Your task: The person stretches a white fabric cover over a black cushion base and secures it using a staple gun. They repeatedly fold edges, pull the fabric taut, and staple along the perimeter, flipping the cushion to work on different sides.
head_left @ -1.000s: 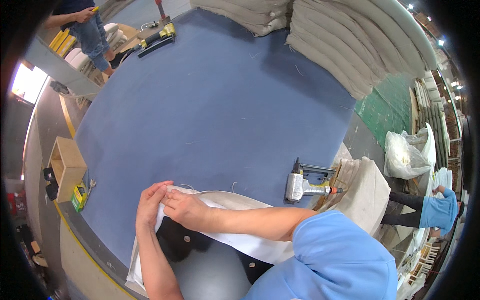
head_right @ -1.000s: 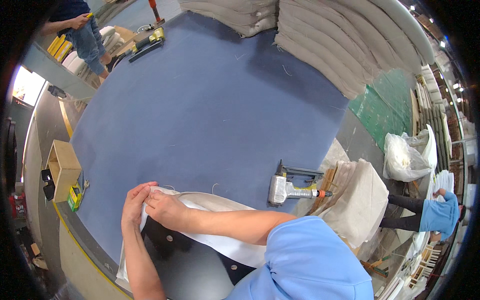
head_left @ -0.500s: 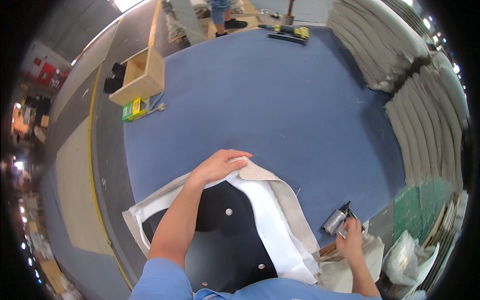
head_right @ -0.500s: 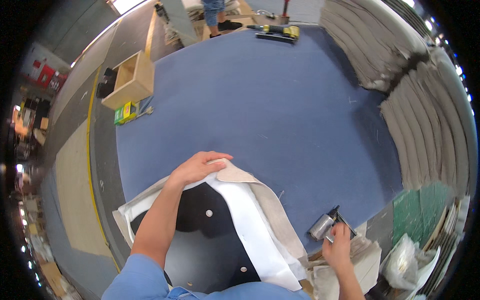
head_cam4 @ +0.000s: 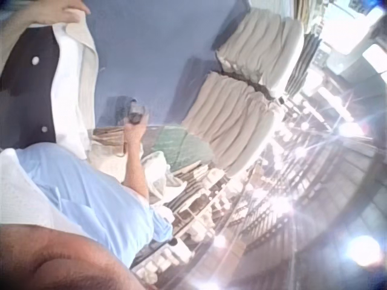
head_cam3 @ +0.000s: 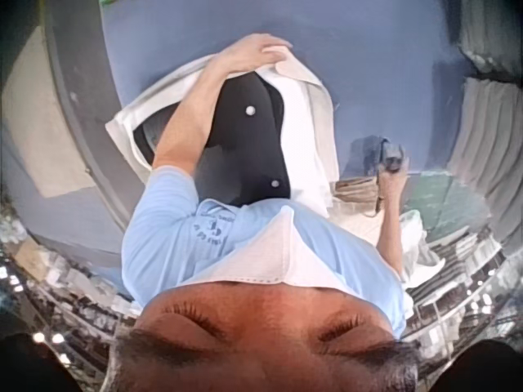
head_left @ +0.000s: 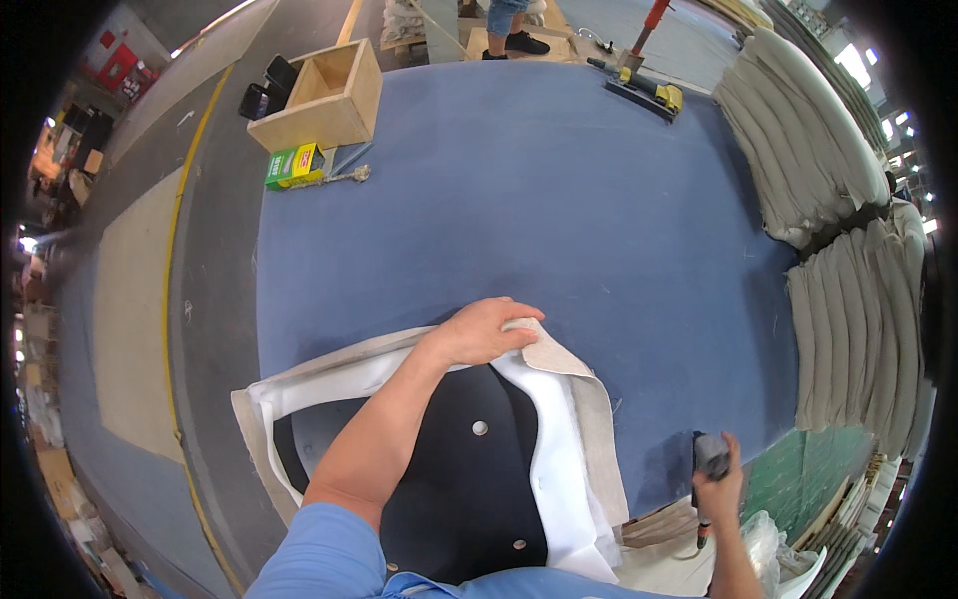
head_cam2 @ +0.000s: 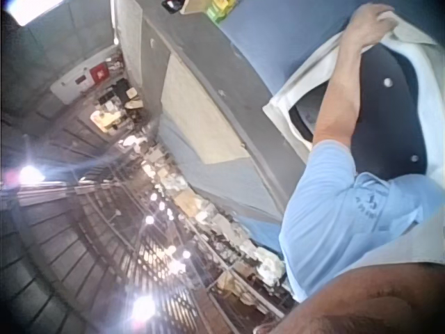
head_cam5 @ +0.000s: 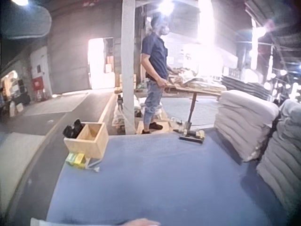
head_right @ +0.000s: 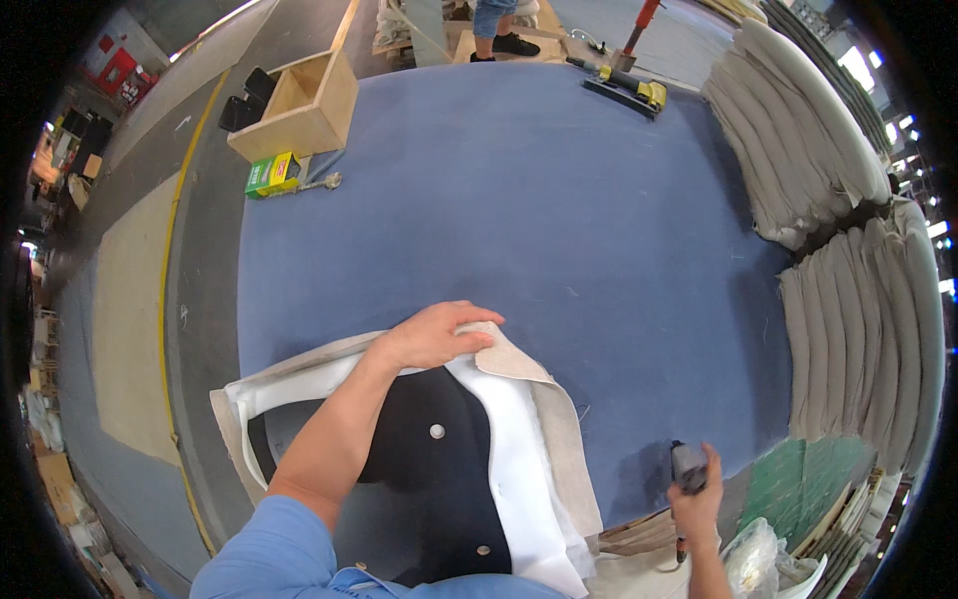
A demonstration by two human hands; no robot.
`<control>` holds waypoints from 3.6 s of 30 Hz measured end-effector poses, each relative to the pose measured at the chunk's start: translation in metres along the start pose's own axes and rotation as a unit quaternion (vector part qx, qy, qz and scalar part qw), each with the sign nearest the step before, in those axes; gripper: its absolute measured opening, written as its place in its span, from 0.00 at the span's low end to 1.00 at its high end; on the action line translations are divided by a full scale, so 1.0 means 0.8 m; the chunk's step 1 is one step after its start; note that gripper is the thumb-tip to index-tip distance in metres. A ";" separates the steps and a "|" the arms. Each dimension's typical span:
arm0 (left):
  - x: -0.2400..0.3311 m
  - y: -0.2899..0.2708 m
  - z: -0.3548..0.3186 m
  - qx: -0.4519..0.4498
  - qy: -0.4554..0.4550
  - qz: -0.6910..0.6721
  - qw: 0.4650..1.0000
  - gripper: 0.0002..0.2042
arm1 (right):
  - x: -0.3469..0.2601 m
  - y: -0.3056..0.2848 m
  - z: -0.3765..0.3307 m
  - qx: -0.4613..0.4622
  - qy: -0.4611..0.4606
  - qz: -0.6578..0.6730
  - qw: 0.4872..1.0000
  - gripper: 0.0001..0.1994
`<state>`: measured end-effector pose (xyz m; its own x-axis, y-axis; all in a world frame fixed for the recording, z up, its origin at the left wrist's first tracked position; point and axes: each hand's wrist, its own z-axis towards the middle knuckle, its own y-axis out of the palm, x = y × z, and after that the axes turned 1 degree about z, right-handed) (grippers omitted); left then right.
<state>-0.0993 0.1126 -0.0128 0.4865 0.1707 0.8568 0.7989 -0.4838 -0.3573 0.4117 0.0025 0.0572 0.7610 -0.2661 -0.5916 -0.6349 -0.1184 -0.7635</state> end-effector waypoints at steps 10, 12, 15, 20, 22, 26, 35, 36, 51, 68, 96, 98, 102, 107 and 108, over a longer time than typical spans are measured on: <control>-0.002 0.009 -0.002 0.033 0.009 0.055 0.998 0.24 | -0.317 0.041 0.192 -0.414 -0.332 -0.061 0.846 0.40; -0.007 0.010 0.001 0.038 0.025 0.069 0.997 0.25 | -0.364 0.069 0.216 -0.460 -0.380 -0.078 0.799 0.41; -0.004 0.011 0.000 0.031 0.012 0.069 0.997 0.25 | -0.425 0.102 0.235 -0.510 -0.437 -0.177 0.720 0.43; 0.002 0.012 -0.005 0.044 -0.012 0.061 0.997 0.25 | -0.476 0.136 0.242 -0.536 -0.466 -0.305 0.634 0.46; 0.002 0.010 -0.006 0.041 -0.010 0.064 0.997 0.25 | -0.484 0.145 0.244 -0.552 -0.465 -0.300 0.624 0.45; 0.015 0.001 -0.008 0.009 -0.033 0.065 0.997 0.24 | -0.489 0.156 0.247 -0.591 -0.432 -0.293 0.615 0.45; 0.005 0.011 -0.007 0.057 -0.011 0.062 0.996 0.20 | -0.491 0.166 0.245 -0.587 -0.425 -0.323 0.608 0.44; 0.006 0.011 -0.007 0.056 -0.012 0.063 0.996 0.20 | -0.492 0.169 0.244 -0.589 -0.416 -0.328 0.610 0.44; -0.001 0.014 -0.004 0.058 0.009 0.043 0.997 0.23 | -0.428 0.120 0.251 -0.527 -0.410 -0.241 0.704 0.44; 0.020 0.048 -0.123 0.412 0.178 0.131 0.884 0.18 | -0.079 0.105 0.077 -0.040 -0.296 -0.312 0.902 0.42; -0.125 0.337 -0.696 0.466 -0.283 -0.291 0.786 0.16 | 0.089 0.142 -0.120 -0.223 -0.162 0.195 0.941 0.16; -0.112 0.358 -0.705 0.508 -0.239 -0.290 0.775 0.15 | 0.060 0.129 -0.123 -0.258 -0.180 0.239 0.919 0.15; -0.071 0.399 -0.681 0.540 -0.170 -0.299 0.768 0.15 | 0.026 0.092 -0.113 -0.283 -0.171 0.322 0.887 0.13; -0.045 0.470 -0.685 0.540 -0.146 -0.227 0.797 0.16 | 0.029 0.035 -0.073 -0.298 -0.157 0.281 0.899 0.12; -0.044 0.476 -0.676 0.536 -0.136 -0.228 0.801 0.16 | 0.034 0.013 -0.058 -0.265 -0.178 0.188 0.929 0.10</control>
<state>-0.0036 -0.5419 0.0221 0.0000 0.3706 0.9288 0.6891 0.6731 -0.2686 0.4199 -0.0502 0.0450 0.4087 -0.0619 -0.9106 -0.7695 -0.5598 -0.3073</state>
